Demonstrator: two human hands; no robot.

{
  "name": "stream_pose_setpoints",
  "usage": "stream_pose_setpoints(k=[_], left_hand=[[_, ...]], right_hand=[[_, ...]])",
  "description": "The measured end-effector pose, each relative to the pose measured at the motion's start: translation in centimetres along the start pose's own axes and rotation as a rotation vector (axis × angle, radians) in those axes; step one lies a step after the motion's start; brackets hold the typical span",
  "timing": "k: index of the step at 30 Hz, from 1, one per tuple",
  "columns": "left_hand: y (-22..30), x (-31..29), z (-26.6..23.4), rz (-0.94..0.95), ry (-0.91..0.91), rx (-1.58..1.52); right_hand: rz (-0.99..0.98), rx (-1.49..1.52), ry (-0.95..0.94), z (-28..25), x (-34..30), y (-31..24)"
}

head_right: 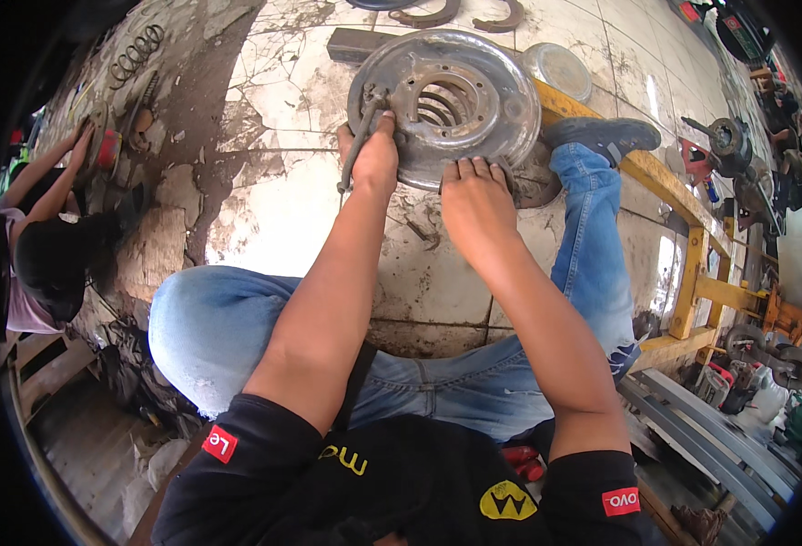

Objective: The person sits on the floor and uses a metal tool to scrape the inner surface of a brake drum. They repeatedly rotate the drum and scrape different sections to remove debris or rust.

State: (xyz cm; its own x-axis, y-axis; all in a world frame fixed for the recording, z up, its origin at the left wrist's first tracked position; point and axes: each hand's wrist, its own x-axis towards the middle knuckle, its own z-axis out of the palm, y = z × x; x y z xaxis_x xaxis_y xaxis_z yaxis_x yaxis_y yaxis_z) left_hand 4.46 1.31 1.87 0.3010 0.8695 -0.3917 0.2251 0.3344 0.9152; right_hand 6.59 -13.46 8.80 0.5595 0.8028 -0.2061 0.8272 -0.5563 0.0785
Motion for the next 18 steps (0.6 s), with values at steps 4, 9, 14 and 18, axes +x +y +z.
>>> stream_pose_setpoints(k=[4,9,14,18], left_hand=[[-0.5,0.4,0.2,-0.007,-0.014,-0.056],[-2.0,1.1,0.7,0.043,0.016,-0.069],[-0.9,0.6,0.8,0.068,0.018,-0.075],[-0.8,0.4,0.9,0.038,0.003,-0.116]], right_hand=[[-0.038,0.064,0.111,0.8,-1.8,0.0],[-0.014,0.013,0.126,0.9,-0.6,-0.3],[-0.017,0.094,0.192,1.7,-1.9,0.2],[0.007,0.081,0.138,1.1,-1.7,-0.1]])
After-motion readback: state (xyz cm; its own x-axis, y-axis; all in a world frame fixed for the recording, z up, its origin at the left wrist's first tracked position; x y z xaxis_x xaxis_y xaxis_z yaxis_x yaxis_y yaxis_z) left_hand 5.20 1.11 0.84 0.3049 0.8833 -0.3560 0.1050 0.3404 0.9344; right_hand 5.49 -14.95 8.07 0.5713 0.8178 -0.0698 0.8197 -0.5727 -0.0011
